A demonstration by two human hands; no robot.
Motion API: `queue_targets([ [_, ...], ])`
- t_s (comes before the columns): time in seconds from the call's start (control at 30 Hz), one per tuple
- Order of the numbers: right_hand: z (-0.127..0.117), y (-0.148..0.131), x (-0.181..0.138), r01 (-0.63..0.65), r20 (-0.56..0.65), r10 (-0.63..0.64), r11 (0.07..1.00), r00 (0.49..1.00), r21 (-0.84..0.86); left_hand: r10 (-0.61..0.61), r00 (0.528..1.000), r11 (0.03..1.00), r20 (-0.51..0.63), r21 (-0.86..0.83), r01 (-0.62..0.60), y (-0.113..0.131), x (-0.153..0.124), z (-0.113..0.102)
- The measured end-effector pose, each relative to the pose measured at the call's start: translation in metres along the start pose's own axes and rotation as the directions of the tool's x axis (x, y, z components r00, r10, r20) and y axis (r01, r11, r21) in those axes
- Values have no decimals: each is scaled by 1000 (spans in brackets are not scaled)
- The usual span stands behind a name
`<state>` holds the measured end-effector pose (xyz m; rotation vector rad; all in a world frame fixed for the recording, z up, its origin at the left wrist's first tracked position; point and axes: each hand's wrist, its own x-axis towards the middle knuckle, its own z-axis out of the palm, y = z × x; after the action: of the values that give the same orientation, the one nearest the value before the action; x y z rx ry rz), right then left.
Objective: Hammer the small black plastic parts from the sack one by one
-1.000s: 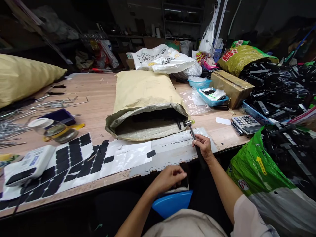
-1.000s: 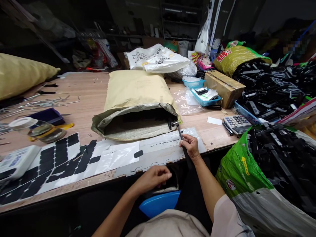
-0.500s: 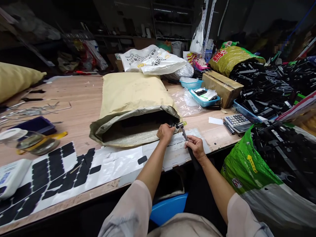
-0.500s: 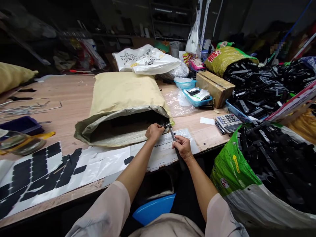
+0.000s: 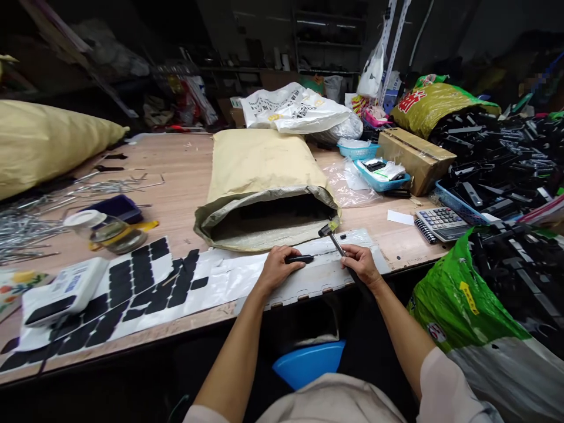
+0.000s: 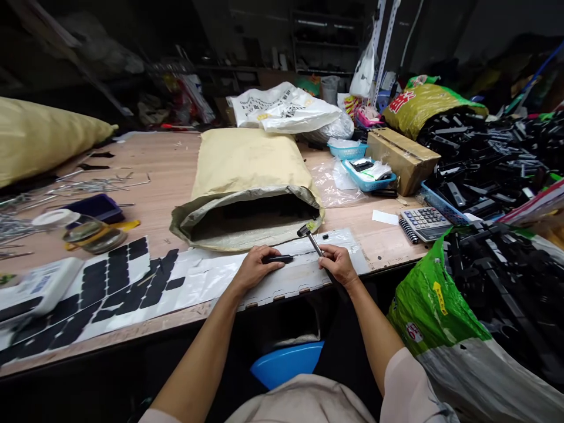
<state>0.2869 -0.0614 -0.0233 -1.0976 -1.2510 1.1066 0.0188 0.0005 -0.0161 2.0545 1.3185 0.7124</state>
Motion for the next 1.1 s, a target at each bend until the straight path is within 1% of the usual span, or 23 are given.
queue_targets([
  [0.07,1,2,-2,-1,60,4,999,998,-46,18,1000,1000,-25,20,-17,-2,-1,4],
  [0.17,6,2,-3,20,142,-1,991,990,-133,23,1000,999,-19,24,-23,-2,1,7],
  [0.3,17,-5,-4,91,268,-15,958,963,-273,1,1000,1000,-25,17,-1,-3,2,7],
  [0.4,25,-11,-3,136,316,-28,936,948,-324,-11,1000,999,-29,33,12,-5,3,8],
  [0.5,29,-14,-1,157,319,-34,917,947,-367,-9,1000,999,-25,41,10,-5,4,9],
  [0.57,29,-14,0,145,322,-17,914,947,-380,-15,999,999,-32,42,17,-4,4,9],
  [0.7,21,-11,0,80,293,10,952,956,-295,-25,998,999,-50,28,26,-3,3,10],
  [0.83,10,-9,-1,64,232,-1,962,973,-264,-31,998,999,-57,19,32,-3,2,11],
  [0.9,7,-9,-2,71,236,-5,959,972,-274,-28,998,999,-58,22,29,-3,2,11],
  [1.0,6,-8,-4,82,277,8,946,961,-314,-15,999,1000,-52,26,17,-2,2,10],
  [1.07,6,-7,-4,56,276,27,956,961,-287,-11,999,999,-51,30,13,-2,1,10],
  [1.1,5,-5,-4,34,256,32,968,966,-248,-11,999,999,-51,33,13,-1,1,9],
])
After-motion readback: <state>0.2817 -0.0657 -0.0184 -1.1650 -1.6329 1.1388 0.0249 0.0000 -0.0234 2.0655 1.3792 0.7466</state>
